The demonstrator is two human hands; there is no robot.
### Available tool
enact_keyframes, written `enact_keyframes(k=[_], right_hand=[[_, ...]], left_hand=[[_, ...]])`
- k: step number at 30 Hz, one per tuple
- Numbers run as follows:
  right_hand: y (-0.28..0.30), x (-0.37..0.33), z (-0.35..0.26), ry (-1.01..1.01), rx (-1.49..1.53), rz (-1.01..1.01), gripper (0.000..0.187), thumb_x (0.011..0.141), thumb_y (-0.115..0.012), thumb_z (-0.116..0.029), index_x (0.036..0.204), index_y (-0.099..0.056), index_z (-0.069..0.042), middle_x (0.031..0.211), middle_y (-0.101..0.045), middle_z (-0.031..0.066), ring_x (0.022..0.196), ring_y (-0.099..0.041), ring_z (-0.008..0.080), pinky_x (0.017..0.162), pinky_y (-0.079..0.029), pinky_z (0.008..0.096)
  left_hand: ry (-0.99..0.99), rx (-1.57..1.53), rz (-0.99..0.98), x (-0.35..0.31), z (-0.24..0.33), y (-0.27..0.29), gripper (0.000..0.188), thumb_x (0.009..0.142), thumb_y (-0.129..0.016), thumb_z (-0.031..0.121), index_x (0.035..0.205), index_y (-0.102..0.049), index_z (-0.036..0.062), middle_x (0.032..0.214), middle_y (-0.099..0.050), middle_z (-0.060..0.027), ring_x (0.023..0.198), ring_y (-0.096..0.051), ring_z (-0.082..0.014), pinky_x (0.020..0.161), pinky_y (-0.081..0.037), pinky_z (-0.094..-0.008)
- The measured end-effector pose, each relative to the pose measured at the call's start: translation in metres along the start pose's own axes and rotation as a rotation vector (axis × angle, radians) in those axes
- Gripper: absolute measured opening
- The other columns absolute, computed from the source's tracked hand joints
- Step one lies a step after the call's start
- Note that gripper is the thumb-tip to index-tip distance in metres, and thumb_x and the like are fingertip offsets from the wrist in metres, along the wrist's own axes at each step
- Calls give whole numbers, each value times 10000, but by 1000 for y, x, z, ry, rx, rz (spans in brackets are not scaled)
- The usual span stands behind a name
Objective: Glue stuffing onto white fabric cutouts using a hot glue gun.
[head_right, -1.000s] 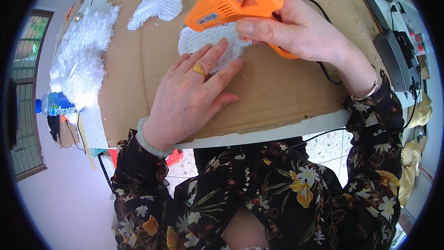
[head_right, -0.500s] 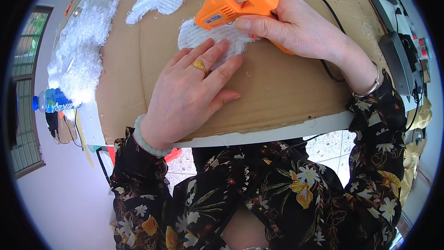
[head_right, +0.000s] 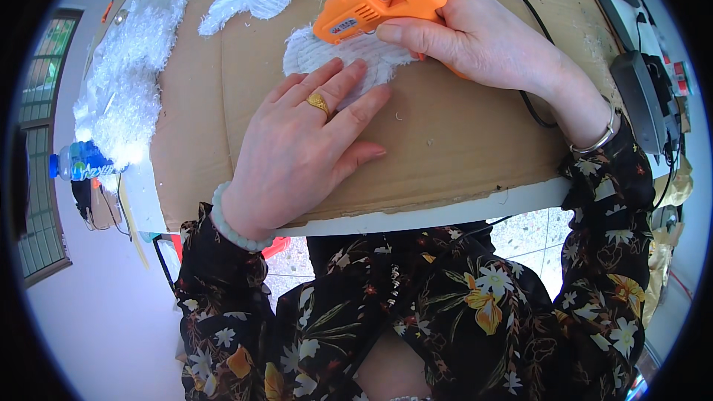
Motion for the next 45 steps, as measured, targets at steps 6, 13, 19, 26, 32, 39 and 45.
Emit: enact_keyframes(k=[6,13,19,26,32,39,45], right_hand=[[3,-2,1,16,-49,9,458,927,-582,-474,1006,-592,-24,693,-554,51,610,-498,163,577,-420,302],[11,-2,-5,-90,-81,-103,372,957,-595,-354,1128,-556,-26,822,-568,10,747,-541,89,662,-450,237],[18,-9,14,-112,-77,-74,428,942,-600,-407,1132,-565,-25,778,-579,18,705,-541,100,626,-437,244],[24,-10,13,-105,-120,-86,436,941,-596,-420,1138,-570,-32,766,-583,21,699,-540,104,607,-427,244],[30,-12,10,-188,-122,-92,436,940,-600,-408,1165,-559,-36,763,-570,17,696,-539,100,604,-425,244],[40,-15,17,-233,-154,-182,463,940,-608,-361,1241,-533,-18,798,-561,18,707,-536,96,621,-437,246],[42,-24,21,-162,-15,-94,472,933,-607,-323,1264,-499,-5,815,-552,25,707,-533,104,638,-441,249]], left_hand=[[-45,-9,35,0,1,0,474,777,-701,323,1159,-610,57,1181,-612,-199,1085,-593,-347,887,-464,-421],[-54,-8,32,0,0,0,475,779,-701,324,1158,-611,53,1184,-612,-200,1080,-596,-346,886,-465,-421],[-55,-16,36,0,0,-1,477,780,-705,322,1161,-608,53,1184,-612,-202,1076,-598,-351,884,-464,-426],[-16,-11,1,0,-1,0,504,774,-722,338,1206,-603,108,1242,-602,-130,1127,-591,-325,906,-474,-454],[-17,-17,-2,0,-1,0,500,777,-722,329,1207,-600,105,1238,-603,-132,1125,-590,-327,902,-476,-454],[-17,-37,5,0,-1,1,503,771,-733,312,1208,-599,102,1231,-608,-133,1117,-596,-329,895,-480,-452],[-21,-24,-8,0,-2,-2,512,770,-732,317,1216,-600,103,1238,-608,-136,1122,-594,-331,899,-479,-461]])
Point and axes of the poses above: each hand's wrist, its own x-axis towards the middle knuckle, its own y-axis out of the back of the hand, z = x × y, the point moved 4 cm from there along x, towards the middle knuckle
